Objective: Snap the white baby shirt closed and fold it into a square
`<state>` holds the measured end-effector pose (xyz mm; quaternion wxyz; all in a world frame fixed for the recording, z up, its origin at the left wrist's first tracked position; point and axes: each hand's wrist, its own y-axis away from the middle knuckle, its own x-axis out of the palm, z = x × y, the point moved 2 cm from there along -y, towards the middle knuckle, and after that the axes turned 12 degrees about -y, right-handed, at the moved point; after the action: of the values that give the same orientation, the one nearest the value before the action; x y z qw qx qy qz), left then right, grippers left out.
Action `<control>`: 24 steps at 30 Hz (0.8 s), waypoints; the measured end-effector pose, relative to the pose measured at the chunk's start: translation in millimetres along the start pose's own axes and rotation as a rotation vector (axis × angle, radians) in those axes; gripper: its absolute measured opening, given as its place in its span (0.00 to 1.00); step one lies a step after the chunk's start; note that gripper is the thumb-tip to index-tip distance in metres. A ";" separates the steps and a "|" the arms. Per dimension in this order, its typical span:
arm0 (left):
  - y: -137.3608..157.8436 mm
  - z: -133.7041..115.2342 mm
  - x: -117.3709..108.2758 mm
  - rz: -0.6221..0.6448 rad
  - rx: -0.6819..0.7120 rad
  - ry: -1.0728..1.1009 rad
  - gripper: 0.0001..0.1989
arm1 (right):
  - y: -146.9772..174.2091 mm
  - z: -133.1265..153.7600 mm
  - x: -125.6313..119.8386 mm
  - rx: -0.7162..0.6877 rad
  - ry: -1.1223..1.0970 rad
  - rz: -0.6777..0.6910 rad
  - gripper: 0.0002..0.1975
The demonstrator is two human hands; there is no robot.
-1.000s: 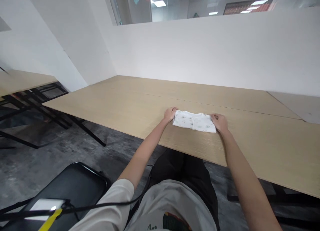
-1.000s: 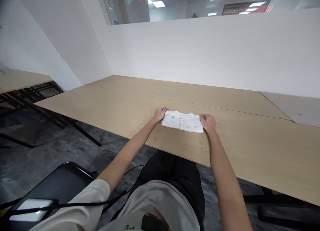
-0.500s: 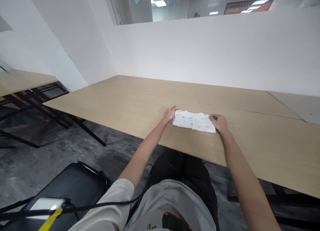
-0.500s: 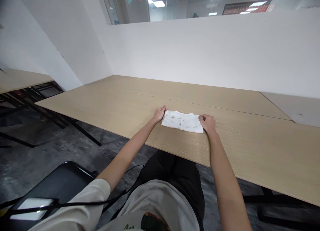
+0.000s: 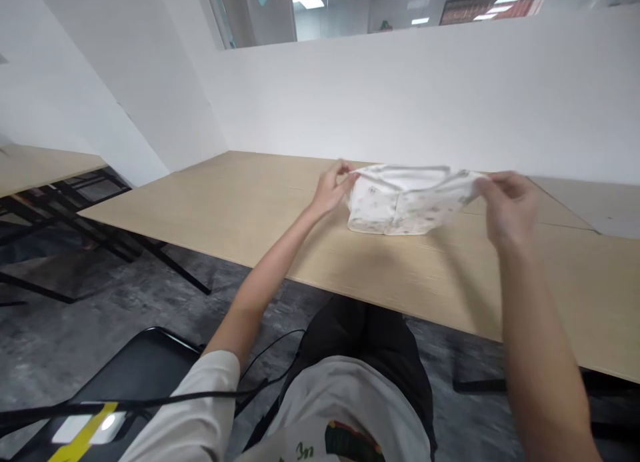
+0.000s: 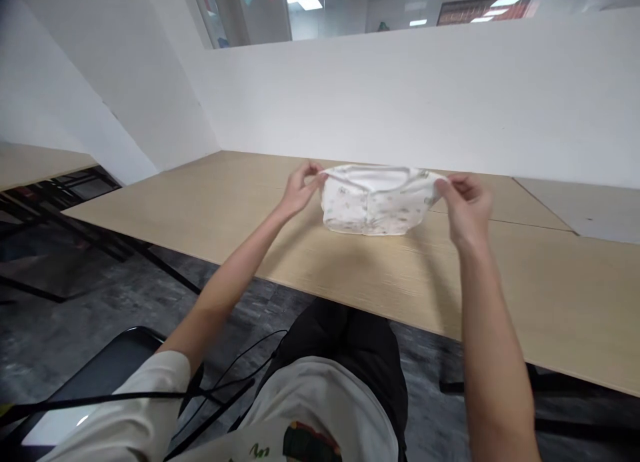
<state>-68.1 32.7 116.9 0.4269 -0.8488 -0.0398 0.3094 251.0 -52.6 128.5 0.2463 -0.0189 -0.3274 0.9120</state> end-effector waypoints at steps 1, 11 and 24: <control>-11.3 -13.2 -15.2 -0.014 0.065 -0.056 0.17 | -5.8 20.3 -4.7 -0.079 0.056 0.034 0.10; -23.5 -57.5 -31.1 0.029 0.206 -0.303 0.18 | -26.3 50.2 -10.8 0.073 0.345 0.078 0.10; 49.5 69.5 31.8 0.797 -0.136 -0.537 0.23 | 6.5 -104.1 -56.5 0.521 0.713 0.937 0.19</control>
<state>-91.0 60.6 33.3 0.1934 -0.7141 0.1596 0.6536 318.2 -21.9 35.7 -0.0879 -0.4012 0.0499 0.9104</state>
